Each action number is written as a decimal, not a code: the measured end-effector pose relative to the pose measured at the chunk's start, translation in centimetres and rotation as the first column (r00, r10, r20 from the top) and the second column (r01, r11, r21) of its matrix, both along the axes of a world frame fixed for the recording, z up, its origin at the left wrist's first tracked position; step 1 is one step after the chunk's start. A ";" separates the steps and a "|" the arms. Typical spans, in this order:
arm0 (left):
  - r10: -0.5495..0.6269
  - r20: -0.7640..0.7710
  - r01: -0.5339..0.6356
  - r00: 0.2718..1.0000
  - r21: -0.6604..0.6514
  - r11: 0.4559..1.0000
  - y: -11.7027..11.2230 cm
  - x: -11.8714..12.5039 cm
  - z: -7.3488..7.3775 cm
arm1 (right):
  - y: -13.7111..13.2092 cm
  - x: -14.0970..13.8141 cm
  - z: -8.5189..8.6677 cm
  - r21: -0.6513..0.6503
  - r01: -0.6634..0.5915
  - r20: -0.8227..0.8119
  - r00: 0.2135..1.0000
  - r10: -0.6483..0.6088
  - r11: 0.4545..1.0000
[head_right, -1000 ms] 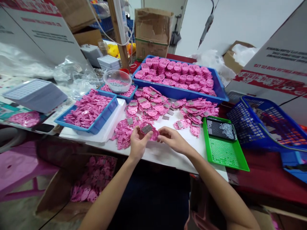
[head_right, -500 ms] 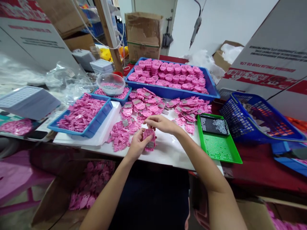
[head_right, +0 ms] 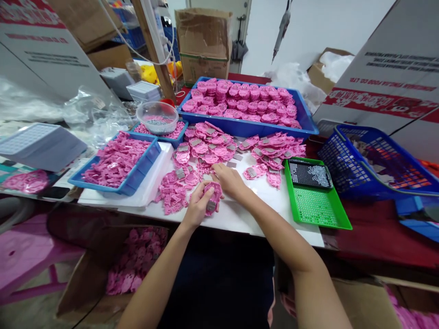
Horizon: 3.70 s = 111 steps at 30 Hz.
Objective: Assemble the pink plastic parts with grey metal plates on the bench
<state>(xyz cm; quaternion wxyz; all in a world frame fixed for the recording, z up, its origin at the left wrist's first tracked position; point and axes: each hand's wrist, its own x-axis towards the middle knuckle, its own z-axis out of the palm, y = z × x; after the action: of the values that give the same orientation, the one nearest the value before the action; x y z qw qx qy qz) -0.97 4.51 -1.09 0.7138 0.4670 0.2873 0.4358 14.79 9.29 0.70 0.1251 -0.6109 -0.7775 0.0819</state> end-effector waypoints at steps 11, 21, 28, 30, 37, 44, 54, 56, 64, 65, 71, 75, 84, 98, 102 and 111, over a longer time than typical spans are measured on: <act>0.149 -0.043 -0.151 0.988 -0.053 0.987 -0.1 0.2 -0.7 | -1.3 0.0 0.5 0.027 -0.079 0.131 0.989 0.075 0.997; 0.209 -0.147 -0.208 0.967 0.021 0.978 -0.1 0.4 -0.7 | -1.1 2.9 2.3 -0.054 -0.216 -0.594 0.792 0.142 0.975; 0.225 -0.222 -0.198 0.949 0.137 0.970 0.0 0.6 -1.4 | -2.3 2.6 4.8 -0.162 -0.322 -0.626 0.764 0.155 0.933; 0.239 -0.236 -0.206 0.942 0.155 0.966 0.0 0.6 -1.4 | -2.2 2.7 4.7 -0.188 -0.305 -0.599 0.789 0.137 0.934; 0.237 -0.331 -0.169 0.913 0.223 0.960 0.0 0.8 -1.3 | -2.4 2.7 4.9 -0.168 -0.302 -0.402 0.890 0.215 0.938; 0.259 -0.370 -0.178 0.892 0.240 0.954 0.2 0.8 -1.4 | -2.7 2.1 4.6 -0.139 -0.318 -0.297 0.917 0.267 0.938; 0.178 -0.217 -0.143 0.960 0.168 0.975 0.6 0.8 -0.7 | -2.2 2.7 6.3 -0.055 -0.301 -0.499 0.834 0.234 0.952; 0.191 -0.231 -0.150 0.954 0.183 0.972 0.7 0.8 -0.8 | -1.8 1.4 7.0 0.023 -0.288 -0.459 0.847 0.266 0.957; 0.308 -0.341 -0.233 0.888 0.245 0.941 0.8 1.0 -1.5 | 1.6 -8.3 9.3 -0.459 -0.311 0.172 0.888 0.427 0.832; 0.300 -0.321 -0.228 0.898 0.244 0.943 0.7 1.0 -1.4 | 2.0 -9.2 9.3 -0.480 -0.272 0.196 0.893 0.404 0.834; 0.166 -0.347 -0.065 0.923 0.286 0.956 -0.1 1.0 -1.2 | 2.9 -11.7 6.8 -0.530 -0.152 0.287 0.894 0.345 0.835; 0.070 -0.368 0.072 0.927 0.359 0.930 -0.1 0.7 -1.1 | 2.8 -11.1 5.4 -0.536 -0.151 0.262 0.906 0.333 0.831; -0.062 -0.406 0.226 0.912 0.368 0.902 0.5 0.4 -0.5 | 4.1 -6.8 6.7 -0.637 -0.022 0.276 0.927 0.254 0.771; 0.043 0.110 -0.033 0.993 -0.094 0.995 1.1 0.1 -0.6 | 2.2 1.8 3.8 -0.316 -0.534 -0.226 0.845 0.484 0.784; 0.144 0.122 -0.127 0.982 -0.134 0.983 1.0 0.4 -0.6 | 0.4 3.6 2.2 -0.178 -0.435 -0.263 0.885 0.383 0.883; 0.300 0.081 -0.278 0.951 -0.209 0.938 0.8 0.8 -0.6 | -1.2 4.5 2.2 -0.067 -0.075 -0.707 0.707 0.005 0.995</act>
<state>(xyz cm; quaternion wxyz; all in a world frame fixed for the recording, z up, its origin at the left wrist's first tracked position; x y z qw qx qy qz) -0.15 5.36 -1.65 0.6992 0.3225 0.3535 0.5312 19.26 8.11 2.89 0.3827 -0.5212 -0.6793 0.3470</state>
